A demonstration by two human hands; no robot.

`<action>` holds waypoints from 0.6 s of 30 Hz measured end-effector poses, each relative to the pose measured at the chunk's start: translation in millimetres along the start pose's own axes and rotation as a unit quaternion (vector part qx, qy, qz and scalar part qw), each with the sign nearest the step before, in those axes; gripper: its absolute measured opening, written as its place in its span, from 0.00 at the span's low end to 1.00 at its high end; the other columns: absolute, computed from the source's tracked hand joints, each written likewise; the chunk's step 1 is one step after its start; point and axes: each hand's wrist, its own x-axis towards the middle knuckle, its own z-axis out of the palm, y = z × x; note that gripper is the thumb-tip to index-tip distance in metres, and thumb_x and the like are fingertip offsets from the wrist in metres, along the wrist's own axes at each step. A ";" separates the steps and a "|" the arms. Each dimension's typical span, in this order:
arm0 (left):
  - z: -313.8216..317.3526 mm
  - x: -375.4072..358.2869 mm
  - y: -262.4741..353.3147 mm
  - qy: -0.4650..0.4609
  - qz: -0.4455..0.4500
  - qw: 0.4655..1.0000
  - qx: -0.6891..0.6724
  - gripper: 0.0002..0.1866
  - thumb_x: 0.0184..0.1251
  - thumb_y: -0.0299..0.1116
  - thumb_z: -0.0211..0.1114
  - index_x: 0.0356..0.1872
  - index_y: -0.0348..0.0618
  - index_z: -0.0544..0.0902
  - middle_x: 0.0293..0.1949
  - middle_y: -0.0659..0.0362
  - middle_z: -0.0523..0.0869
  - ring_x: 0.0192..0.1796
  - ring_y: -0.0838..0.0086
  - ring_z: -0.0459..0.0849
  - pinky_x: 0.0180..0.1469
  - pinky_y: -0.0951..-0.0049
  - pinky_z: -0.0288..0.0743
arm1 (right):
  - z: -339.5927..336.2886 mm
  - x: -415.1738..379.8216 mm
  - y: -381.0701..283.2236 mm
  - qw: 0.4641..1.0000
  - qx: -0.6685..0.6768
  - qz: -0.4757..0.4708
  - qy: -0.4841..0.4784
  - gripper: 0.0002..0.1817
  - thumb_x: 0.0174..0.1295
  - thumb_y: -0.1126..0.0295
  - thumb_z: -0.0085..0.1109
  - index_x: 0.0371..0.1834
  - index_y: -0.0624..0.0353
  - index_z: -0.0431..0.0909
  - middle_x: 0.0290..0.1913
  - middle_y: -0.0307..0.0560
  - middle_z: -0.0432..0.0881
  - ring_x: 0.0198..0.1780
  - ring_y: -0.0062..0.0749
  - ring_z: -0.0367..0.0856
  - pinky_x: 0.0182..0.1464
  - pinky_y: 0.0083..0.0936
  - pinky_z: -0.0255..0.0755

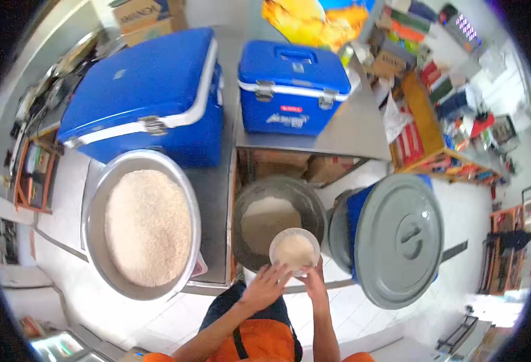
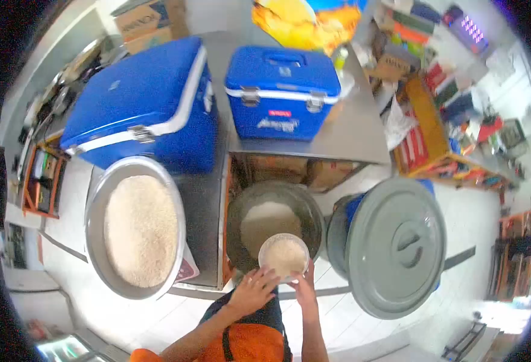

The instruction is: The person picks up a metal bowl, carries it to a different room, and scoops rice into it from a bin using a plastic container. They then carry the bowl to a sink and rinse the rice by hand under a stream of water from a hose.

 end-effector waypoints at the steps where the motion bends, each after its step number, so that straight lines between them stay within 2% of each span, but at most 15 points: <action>1: -29.2 15.9 12.4 0.028 0.010 0.999 0.034 0.29 0.64 0.48 0.66 0.62 0.46 0.75 0.65 0.53 0.73 0.70 0.58 0.68 0.71 0.49 0.62 | 20.7 -21.5 -27.5 1.000 -0.002 0.000 0.003 0.50 0.55 0.69 0.66 0.79 0.42 0.44 0.69 0.51 0.64 0.66 0.47 0.70 0.55 0.50 0.77; 2: -58.8 26.2 23.2 0.073 0.006 0.997 -0.024 0.22 0.61 0.40 0.69 0.55 0.46 0.78 0.55 0.56 0.79 0.66 0.61 0.73 0.74 0.48 0.57 | 50.5 -49.4 -58.4 1.000 0.008 -0.014 -0.010 0.50 0.56 0.68 0.66 0.78 0.44 0.44 0.69 0.52 0.64 0.66 0.48 0.70 0.55 0.50 0.77; 3: -68.7 27.9 25.5 0.134 0.009 0.989 -0.066 0.19 0.61 0.37 0.69 0.53 0.46 0.79 0.53 0.56 0.80 0.63 0.62 0.75 0.73 0.48 0.59 | 80.8 -77.1 -87.7 0.999 0.017 -0.026 -0.025 0.49 0.57 0.67 0.67 0.78 0.45 0.44 0.69 0.52 0.64 0.66 0.48 0.70 0.55 0.50 0.77; 4: -77.5 28.3 27.6 0.196 0.011 0.975 -0.105 0.16 0.61 0.35 0.69 0.50 0.47 0.80 0.51 0.57 0.81 0.60 0.62 0.77 0.72 0.48 0.60 | 99.9 -96.1 -106.8 0.998 -0.012 -0.050 -0.046 0.51 0.58 0.62 0.70 0.79 0.50 0.44 0.70 0.54 0.64 0.67 0.48 0.69 0.56 0.47 0.78; 5: -87.2 28.1 27.7 0.259 0.012 0.956 -0.140 0.14 0.62 0.32 0.68 0.48 0.48 0.81 0.48 0.58 0.82 0.56 0.63 0.79 0.70 0.49 0.62 | 122.4 -113.6 -122.9 0.991 -0.053 -0.104 -0.065 0.51 0.58 0.60 0.71 0.79 0.51 0.45 0.70 0.55 0.63 0.68 0.47 0.68 0.57 0.46 0.77; 6: -102.8 26.5 23.1 0.291 -0.033 0.941 -0.167 0.10 0.56 0.28 0.71 0.37 0.49 0.79 0.37 0.61 0.83 0.44 0.63 0.83 0.65 0.49 0.64 | 146.8 -130.2 -134.8 0.980 -0.093 -0.154 -0.088 0.51 0.58 0.59 0.72 0.79 0.53 0.46 0.71 0.55 0.62 0.68 0.46 0.68 0.57 0.45 0.77; 8: -161.3 22.7 12.8 0.410 -0.136 0.883 -0.184 0.09 0.58 0.29 0.72 0.35 0.46 0.79 0.33 0.60 0.82 0.38 0.64 0.80 0.55 0.54 0.67 | 180.5 -149.3 -152.0 0.938 -0.173 -0.258 -0.154 0.52 0.57 0.58 0.75 0.78 0.58 0.50 0.72 0.54 0.60 0.69 0.44 0.66 0.61 0.39 0.74; 10: -210.0 10.1 -3.9 0.540 -0.209 0.791 -0.200 0.08 0.60 0.29 0.72 0.35 0.43 0.80 0.28 0.57 0.81 0.30 0.63 0.77 0.41 0.62 0.66 | 229.7 -173.8 -158.7 0.914 -0.194 -0.309 -0.176 0.50 0.57 0.60 0.74 0.77 0.60 0.51 0.72 0.53 0.60 0.69 0.43 0.66 0.63 0.39 0.72; 13: -244.5 -12.1 -20.4 0.612 -0.279 0.687 -0.274 0.06 0.62 0.28 0.70 0.35 0.41 0.81 0.28 0.56 0.82 0.30 0.63 0.77 0.40 0.64 0.68 | 287.5 -195.0 -151.8 0.878 -0.227 -0.374 -0.195 0.45 0.59 0.66 0.71 0.76 0.60 0.54 0.71 0.52 0.63 0.67 0.42 0.67 0.64 0.38 0.69; 14: -247.1 -17.5 -27.7 0.618 -0.307 0.637 -0.344 0.06 0.68 0.30 0.67 0.36 0.39 0.81 0.27 0.59 0.81 0.30 0.73 0.77 0.35 0.71 0.69 | 304.0 -199.7 -149.5 0.866 -0.237 -0.389 -0.206 0.44 0.60 0.68 0.70 0.76 0.60 0.54 0.71 0.52 0.63 0.66 0.42 0.68 0.64 0.38 0.69; 17: -269.1 -38.4 -45.8 0.647 -0.319 0.497 -0.482 0.12 0.74 0.36 0.62 0.36 0.36 0.80 0.26 0.66 0.79 0.31 0.85 0.74 0.36 0.81 0.68 | 338.6 -203.3 -140.1 0.840 -0.263 -0.409 -0.242 0.41 0.60 0.71 0.69 0.75 0.59 0.57 0.69 0.51 0.66 0.64 0.40 0.69 0.63 0.38 0.68; 18: -268.8 -47.5 -50.7 0.650 -0.327 0.487 -0.483 0.12 0.75 0.37 0.62 0.36 0.36 0.80 0.26 0.66 0.78 0.31 0.85 0.74 0.36 0.81 0.68 | 348.0 -204.4 -136.1 0.835 -0.270 -0.406 -0.256 0.41 0.60 0.71 0.68 0.75 0.59 0.57 0.69 0.51 0.66 0.64 0.40 0.69 0.63 0.38 0.68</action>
